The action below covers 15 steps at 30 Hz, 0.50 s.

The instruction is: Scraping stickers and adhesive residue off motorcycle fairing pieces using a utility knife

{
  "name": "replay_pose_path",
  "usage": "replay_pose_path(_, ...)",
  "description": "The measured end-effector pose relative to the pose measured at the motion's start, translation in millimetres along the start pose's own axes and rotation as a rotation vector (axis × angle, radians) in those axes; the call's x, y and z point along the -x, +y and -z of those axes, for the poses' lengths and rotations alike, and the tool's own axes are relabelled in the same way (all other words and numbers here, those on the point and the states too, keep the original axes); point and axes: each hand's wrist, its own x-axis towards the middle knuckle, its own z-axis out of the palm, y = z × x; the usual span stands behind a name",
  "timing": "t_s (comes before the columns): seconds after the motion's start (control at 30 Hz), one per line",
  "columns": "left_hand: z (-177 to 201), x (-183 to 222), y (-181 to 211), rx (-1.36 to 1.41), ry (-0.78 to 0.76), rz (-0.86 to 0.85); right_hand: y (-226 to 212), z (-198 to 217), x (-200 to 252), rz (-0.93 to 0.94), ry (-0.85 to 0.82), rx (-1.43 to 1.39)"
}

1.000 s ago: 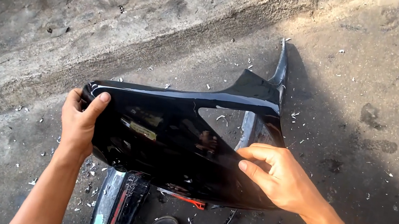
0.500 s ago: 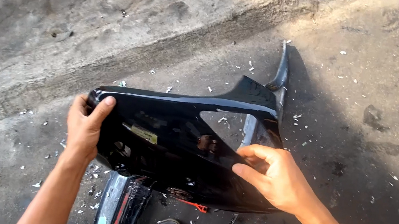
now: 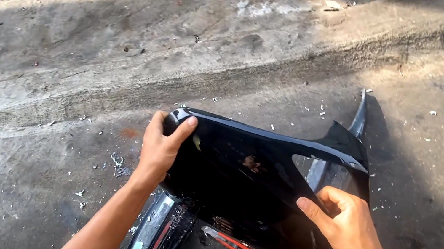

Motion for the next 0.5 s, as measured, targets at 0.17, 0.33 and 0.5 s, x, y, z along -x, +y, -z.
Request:
replay_pose_path(0.17, 0.9, 4.8, 3.8, -0.061, 0.016, -0.005, -6.7, -11.2, -6.2, 0.062, 0.083, 0.034)
replay_pose_path(0.33, 1.3, 16.6, 8.7, -0.194, 0.077, -0.104, -15.3, -19.2, -6.3, 0.163, 0.165, 0.084)
replay_pose_path(0.5, -8.2, 27.0, 14.4, -0.674, 0.136, -0.522, -24.7, -28.6, -1.5, 0.234, 0.278, 0.120)
